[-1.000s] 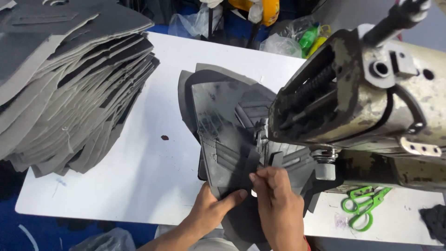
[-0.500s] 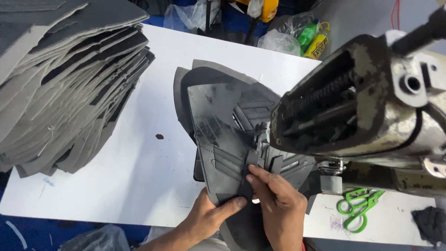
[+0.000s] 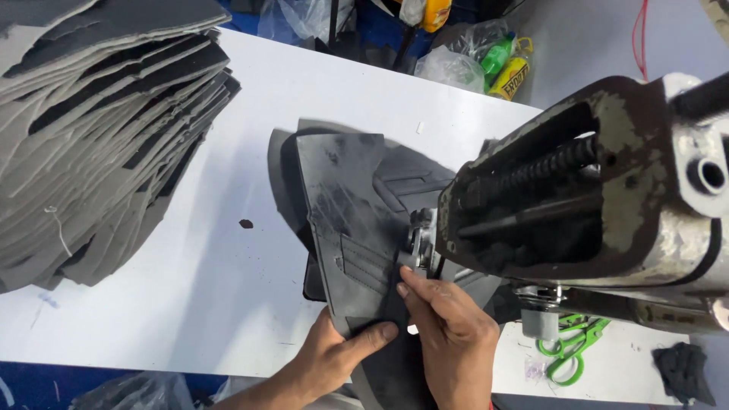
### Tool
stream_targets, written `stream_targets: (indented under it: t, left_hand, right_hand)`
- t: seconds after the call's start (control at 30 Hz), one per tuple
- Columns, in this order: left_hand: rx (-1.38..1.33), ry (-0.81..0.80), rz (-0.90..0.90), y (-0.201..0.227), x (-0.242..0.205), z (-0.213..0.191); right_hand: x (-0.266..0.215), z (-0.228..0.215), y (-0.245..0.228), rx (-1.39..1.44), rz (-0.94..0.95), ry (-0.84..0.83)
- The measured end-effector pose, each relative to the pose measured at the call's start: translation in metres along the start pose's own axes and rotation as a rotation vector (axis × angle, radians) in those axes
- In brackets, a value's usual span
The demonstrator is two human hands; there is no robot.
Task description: The person uses a sewing machine to stitch a strip of material onto a larger piece of dark gray material. They guide the material through the machine, then remove the stitched piece and place it on a stack. This process is repeated multiple times.
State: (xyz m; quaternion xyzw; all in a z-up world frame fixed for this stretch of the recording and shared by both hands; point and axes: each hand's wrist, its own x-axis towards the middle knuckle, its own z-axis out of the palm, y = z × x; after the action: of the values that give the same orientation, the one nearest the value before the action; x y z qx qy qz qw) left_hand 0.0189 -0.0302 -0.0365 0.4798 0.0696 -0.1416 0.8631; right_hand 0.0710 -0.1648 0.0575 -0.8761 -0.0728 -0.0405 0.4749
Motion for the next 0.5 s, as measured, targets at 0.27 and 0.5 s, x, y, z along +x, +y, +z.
stream_targets:
  t: [0.27,0.5]
  left_hand:
    - [0.050,0.024,0.093,0.008,0.011,0.007]
    - [0.100,0.071,0.082,0.017,0.003,0.011]
  right_hand:
    - [0.016,0.003,-0.011,0.007,0.399,0.103]
    - [0.002,-0.001,-0.006,-0.005,0.312,0.078]
